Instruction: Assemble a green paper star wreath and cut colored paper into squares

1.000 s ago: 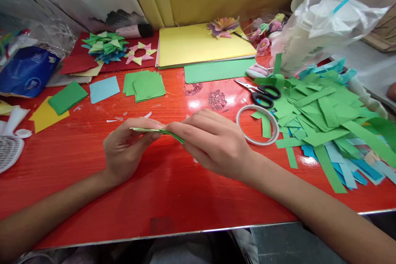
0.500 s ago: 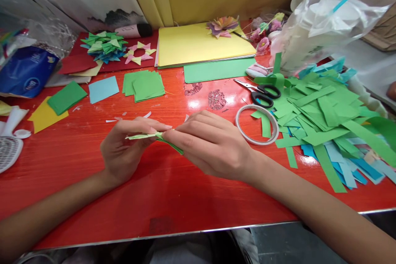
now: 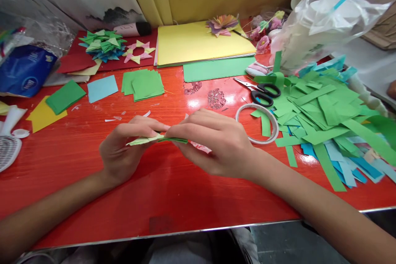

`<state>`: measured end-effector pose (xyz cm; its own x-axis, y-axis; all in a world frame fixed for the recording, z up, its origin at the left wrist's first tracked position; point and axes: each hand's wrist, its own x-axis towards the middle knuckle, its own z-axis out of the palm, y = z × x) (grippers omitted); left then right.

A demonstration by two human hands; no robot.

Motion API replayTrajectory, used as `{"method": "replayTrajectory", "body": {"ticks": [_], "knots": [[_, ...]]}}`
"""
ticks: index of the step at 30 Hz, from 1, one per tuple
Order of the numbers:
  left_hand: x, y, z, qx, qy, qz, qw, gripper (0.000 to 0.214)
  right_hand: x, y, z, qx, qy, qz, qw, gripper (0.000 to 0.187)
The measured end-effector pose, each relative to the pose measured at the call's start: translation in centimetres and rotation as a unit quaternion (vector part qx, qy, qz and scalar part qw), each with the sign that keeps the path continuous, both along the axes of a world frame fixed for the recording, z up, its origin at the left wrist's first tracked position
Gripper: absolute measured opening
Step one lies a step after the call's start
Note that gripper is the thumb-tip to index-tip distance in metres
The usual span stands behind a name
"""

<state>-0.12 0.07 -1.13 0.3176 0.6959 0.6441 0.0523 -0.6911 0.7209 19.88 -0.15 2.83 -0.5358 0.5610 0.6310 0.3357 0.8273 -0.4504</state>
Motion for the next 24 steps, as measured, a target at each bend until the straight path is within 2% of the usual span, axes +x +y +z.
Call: {"method": "replayTrajectory", "body": {"ticks": [14, 24], "knots": [[0.00, 0.20, 0.07, 0.033, 0.008, -0.011, 0.999, 0.015, 0.32, 0.17, 0.05, 0.020, -0.038, 0.013, 0.999, 0.022], [-0.07, 0.08, -0.01, 0.008, 0.009, -0.019, 1.000, 0.016, 0.54, 0.42, -0.38, 0.055, -0.063, 0.019, 0.996, 0.021]]}}
